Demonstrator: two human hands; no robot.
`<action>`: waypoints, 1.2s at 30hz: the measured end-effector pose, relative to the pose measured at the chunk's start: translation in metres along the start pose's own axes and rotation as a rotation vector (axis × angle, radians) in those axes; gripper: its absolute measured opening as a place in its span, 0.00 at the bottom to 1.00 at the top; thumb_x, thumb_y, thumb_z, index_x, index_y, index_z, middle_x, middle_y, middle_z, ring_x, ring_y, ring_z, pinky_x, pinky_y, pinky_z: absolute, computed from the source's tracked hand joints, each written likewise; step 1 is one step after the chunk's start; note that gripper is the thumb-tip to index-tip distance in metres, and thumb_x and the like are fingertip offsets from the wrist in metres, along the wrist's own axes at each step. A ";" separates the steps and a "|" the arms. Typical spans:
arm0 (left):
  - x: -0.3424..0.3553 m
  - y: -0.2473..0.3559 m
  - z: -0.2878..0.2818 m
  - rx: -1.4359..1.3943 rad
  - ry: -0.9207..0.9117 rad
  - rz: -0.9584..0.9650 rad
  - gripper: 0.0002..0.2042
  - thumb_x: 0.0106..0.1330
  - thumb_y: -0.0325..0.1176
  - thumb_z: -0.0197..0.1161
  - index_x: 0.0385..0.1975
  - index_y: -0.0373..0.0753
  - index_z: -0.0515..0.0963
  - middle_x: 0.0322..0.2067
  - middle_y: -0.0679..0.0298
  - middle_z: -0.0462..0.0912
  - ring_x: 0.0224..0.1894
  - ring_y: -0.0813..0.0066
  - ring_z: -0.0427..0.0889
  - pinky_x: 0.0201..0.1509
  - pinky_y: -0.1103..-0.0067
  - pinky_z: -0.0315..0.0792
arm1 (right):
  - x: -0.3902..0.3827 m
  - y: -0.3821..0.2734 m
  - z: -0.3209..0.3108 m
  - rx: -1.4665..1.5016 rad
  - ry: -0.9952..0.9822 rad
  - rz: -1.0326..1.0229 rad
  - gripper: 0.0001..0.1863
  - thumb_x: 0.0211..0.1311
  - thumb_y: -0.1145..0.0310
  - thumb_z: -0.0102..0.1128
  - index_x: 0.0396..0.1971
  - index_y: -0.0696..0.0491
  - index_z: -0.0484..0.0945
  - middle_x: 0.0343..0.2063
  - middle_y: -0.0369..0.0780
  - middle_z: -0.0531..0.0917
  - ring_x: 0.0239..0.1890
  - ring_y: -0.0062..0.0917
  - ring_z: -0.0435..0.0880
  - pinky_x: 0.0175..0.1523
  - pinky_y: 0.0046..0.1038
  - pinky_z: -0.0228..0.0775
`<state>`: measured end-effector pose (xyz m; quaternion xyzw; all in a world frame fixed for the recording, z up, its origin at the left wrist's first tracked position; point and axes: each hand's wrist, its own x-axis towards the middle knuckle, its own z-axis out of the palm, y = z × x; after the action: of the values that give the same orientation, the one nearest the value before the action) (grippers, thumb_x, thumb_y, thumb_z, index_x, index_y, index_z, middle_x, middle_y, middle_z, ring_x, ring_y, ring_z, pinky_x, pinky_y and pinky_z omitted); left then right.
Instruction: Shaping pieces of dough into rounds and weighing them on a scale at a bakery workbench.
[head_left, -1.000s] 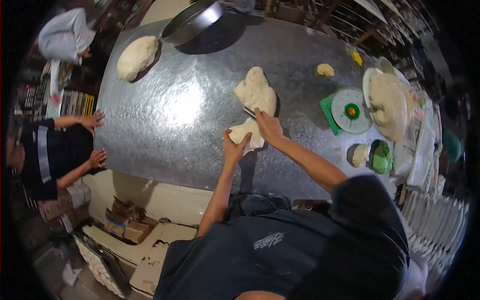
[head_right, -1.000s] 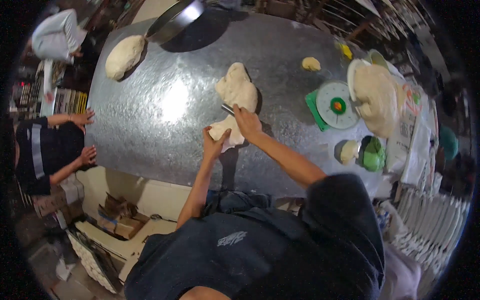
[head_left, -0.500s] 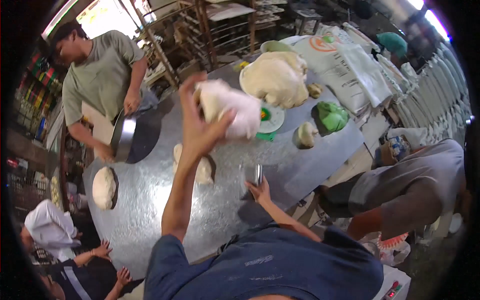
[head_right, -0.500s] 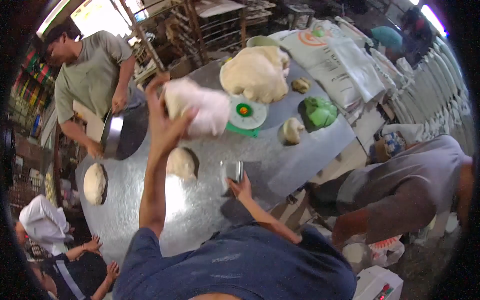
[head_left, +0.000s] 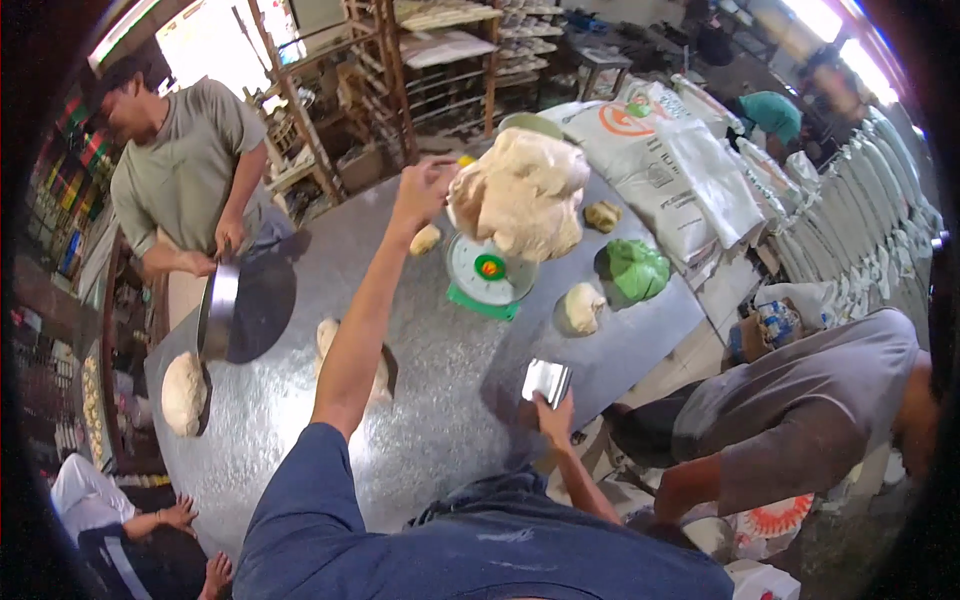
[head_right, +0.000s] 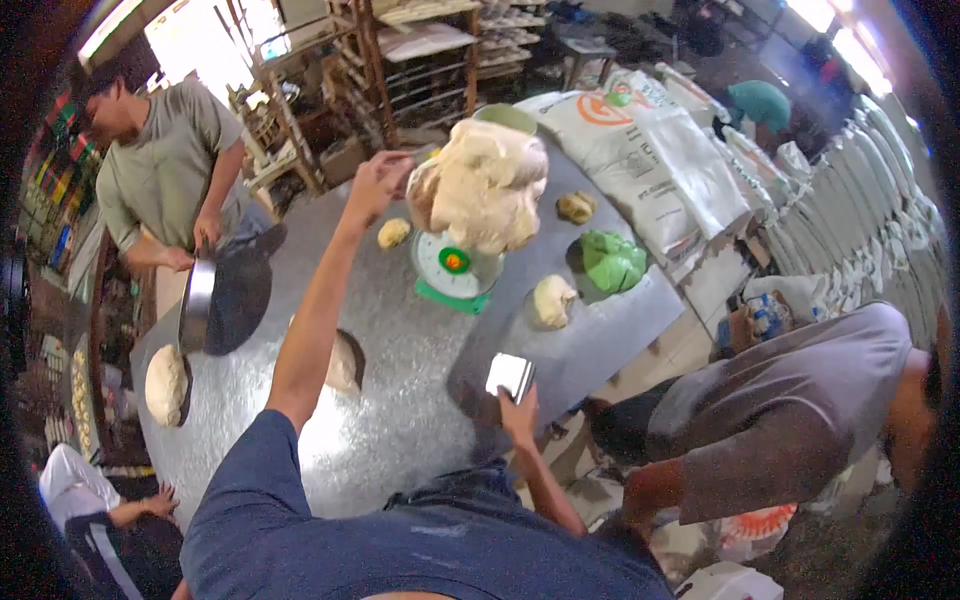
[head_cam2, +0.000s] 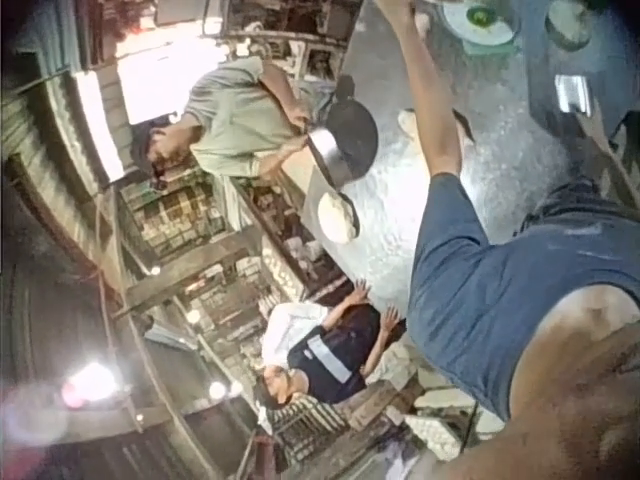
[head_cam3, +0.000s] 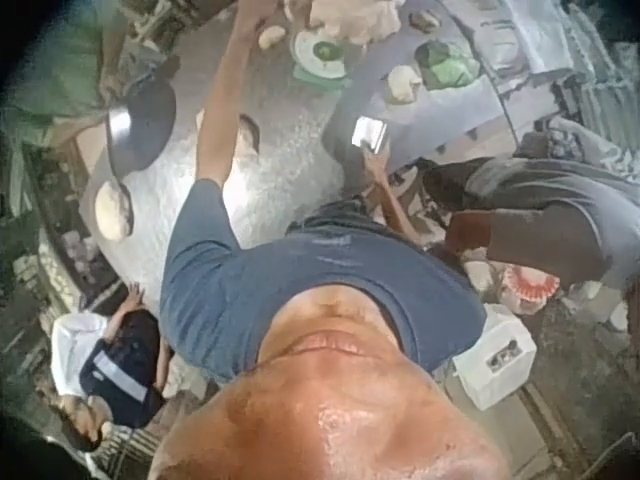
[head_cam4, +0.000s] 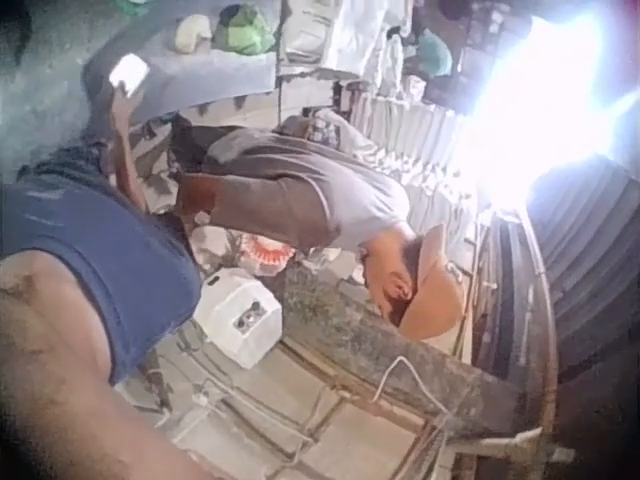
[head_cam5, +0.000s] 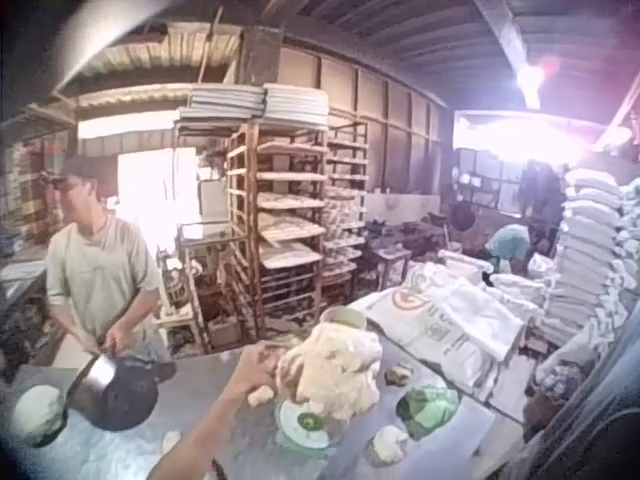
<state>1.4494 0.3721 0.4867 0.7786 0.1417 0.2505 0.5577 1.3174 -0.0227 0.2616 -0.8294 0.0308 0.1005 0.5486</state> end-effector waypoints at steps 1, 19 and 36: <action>-0.033 -0.020 -0.019 -0.002 0.137 0.120 0.14 0.66 0.41 0.60 0.43 0.36 0.78 0.27 0.63 0.78 0.27 0.79 0.76 0.32 0.80 0.73 | -0.001 0.002 0.001 -0.041 -0.012 -0.081 0.30 0.51 0.61 0.69 0.50 0.60 0.69 0.40 0.49 0.82 0.44 0.38 0.81 0.48 0.37 0.71; -0.542 -0.153 -0.064 -0.186 0.504 -0.636 0.15 0.64 0.33 0.63 0.46 0.37 0.68 0.32 0.64 0.75 0.30 0.79 0.74 0.32 0.84 0.69 | -0.126 -0.030 0.086 -0.366 -0.442 -0.138 0.34 0.53 0.57 0.66 0.53 0.63 0.65 0.42 0.58 0.79 0.50 0.52 0.77 0.48 0.41 0.70; -0.364 -0.200 -0.036 0.304 0.789 -0.593 0.28 0.51 0.27 0.67 0.51 0.38 0.60 0.46 0.39 0.65 0.42 0.46 0.76 0.45 0.61 0.72 | -0.123 -0.089 0.096 -0.486 -0.380 -0.406 0.33 0.55 0.57 0.65 0.53 0.63 0.65 0.34 0.57 0.81 0.38 0.53 0.81 0.39 0.43 0.72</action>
<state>1.1382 0.2862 0.2234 0.6233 0.5908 0.3327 0.3895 1.1991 0.0928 0.3303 -0.8912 -0.2617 0.1462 0.3404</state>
